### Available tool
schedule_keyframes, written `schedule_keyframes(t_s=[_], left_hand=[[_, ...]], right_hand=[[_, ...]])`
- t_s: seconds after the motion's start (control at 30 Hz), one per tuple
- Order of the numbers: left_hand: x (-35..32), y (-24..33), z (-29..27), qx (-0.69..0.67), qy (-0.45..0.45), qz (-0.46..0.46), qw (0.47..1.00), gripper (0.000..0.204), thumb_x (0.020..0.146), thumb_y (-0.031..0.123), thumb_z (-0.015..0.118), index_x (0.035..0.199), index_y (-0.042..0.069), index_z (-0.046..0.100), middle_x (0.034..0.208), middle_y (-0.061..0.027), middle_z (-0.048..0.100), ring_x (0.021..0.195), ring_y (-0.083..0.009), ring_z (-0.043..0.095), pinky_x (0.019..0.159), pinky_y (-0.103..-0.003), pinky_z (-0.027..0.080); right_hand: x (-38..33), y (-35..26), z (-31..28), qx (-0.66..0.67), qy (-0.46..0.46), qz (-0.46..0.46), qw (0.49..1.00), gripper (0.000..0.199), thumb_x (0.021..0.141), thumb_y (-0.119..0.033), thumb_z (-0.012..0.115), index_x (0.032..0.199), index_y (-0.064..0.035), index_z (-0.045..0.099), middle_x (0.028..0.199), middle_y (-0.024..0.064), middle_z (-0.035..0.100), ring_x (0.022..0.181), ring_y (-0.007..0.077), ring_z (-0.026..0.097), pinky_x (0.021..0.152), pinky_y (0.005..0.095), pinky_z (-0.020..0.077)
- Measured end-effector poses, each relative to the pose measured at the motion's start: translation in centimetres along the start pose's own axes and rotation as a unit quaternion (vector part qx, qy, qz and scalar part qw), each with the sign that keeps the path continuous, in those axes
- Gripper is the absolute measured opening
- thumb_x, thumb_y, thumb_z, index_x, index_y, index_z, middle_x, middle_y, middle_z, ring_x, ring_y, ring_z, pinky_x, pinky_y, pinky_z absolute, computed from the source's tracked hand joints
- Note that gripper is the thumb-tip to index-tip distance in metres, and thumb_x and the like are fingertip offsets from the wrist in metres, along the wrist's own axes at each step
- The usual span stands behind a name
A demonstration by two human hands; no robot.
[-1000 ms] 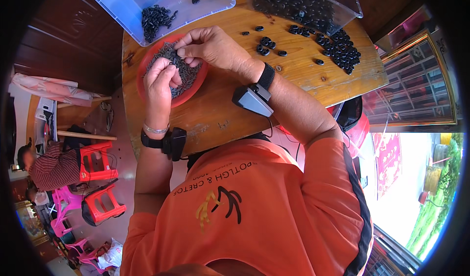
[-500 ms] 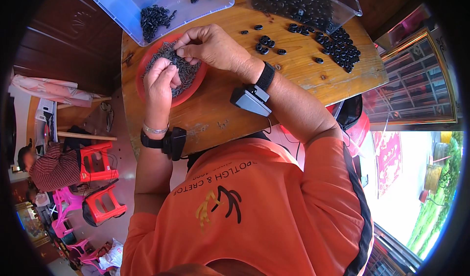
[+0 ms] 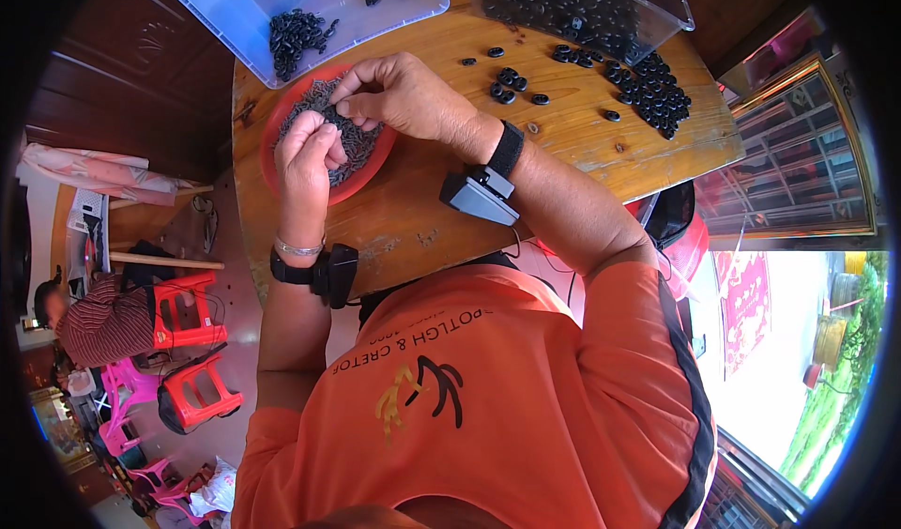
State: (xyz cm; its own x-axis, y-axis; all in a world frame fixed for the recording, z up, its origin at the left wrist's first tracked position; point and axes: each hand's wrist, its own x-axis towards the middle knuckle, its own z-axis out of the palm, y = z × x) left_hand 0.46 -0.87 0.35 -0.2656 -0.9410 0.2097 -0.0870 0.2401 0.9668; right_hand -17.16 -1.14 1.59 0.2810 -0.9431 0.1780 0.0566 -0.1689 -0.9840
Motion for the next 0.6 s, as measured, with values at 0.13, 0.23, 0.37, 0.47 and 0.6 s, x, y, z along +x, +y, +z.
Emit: schedule_keyframes(t_s=[0.13, 0.23, 0.37, 0.47, 0.6], left_hand=[[-0.10, 0.15, 0.11, 0.018, 0.004, 0.009, 1.000, 0.013, 0.085, 0.008, 0.050, 0.074, 0.001, 0.050, 0.057, 0.0000, 0.048, 0.053, -0.0061, 0.044, 0.049, -0.022, 0.036], [-0.15, -0.05, 0.18, 0.007, 0.000, 0.020, 1.000, 0.013, 0.086, 0.008, 0.049, 0.075, 0.001, 0.049, 0.058, 0.0004, 0.047, 0.053, -0.0059, 0.043, 0.049, -0.022, 0.036], [-0.23, -0.23, 0.29, -0.016, -0.003, 0.028, 0.999, 0.014, 0.088, 0.010, 0.048, 0.078, 0.002, 0.048, 0.059, 0.0011, 0.046, 0.054, -0.0053, 0.042, 0.049, -0.022, 0.035], [-0.25, 0.01, 0.37, -0.021, -0.001, 0.028, 0.999, 0.014, 0.089, 0.011, 0.048, 0.078, 0.002, 0.048, 0.059, 0.0016, 0.045, 0.055, -0.0048, 0.041, 0.050, -0.021, 0.035], [-0.28, -0.33, 0.29, -0.048, 0.005, 0.017, 0.999, 0.014, 0.089, 0.010, 0.048, 0.077, 0.003, 0.049, 0.060, 0.0017, 0.047, 0.055, -0.0043, 0.042, 0.050, -0.020, 0.036]], right_hand=[[-0.08, -0.14, 0.10, -0.001, 0.001, 0.007, 1.000, 0.015, 0.085, -0.004, 0.062, 0.099, 0.0005, 0.064, 0.085, 0.0025, 0.064, 0.073, 0.0077, 0.058, 0.070, 0.0218, 0.0498], [0.02, -0.01, -0.02, -0.004, -0.005, 0.000, 1.000, 0.015, 0.085, -0.005, 0.062, 0.099, 0.0000, 0.064, 0.085, 0.0025, 0.064, 0.073, 0.0081, 0.059, 0.070, 0.0220, 0.0500], [0.08, 0.21, -0.21, 0.003, -0.018, 0.004, 1.000, 0.015, 0.085, -0.005, 0.062, 0.100, 0.0000, 0.064, 0.085, 0.0025, 0.064, 0.074, 0.0083, 0.059, 0.071, 0.0223, 0.0502], [0.01, 0.05, -0.06, -0.008, -0.018, -0.002, 1.000, 0.015, 0.085, -0.005, 0.062, 0.100, -0.0001, 0.064, 0.085, 0.0025, 0.064, 0.075, 0.0083, 0.059, 0.072, 0.0224, 0.0501], [0.03, 0.06, 0.12, -0.018, -0.025, -0.016, 0.999, 0.016, 0.085, -0.002, 0.062, 0.101, -0.0001, 0.063, 0.086, 0.0024, 0.064, 0.076, 0.0079, 0.059, 0.072, 0.0221, 0.0496]])
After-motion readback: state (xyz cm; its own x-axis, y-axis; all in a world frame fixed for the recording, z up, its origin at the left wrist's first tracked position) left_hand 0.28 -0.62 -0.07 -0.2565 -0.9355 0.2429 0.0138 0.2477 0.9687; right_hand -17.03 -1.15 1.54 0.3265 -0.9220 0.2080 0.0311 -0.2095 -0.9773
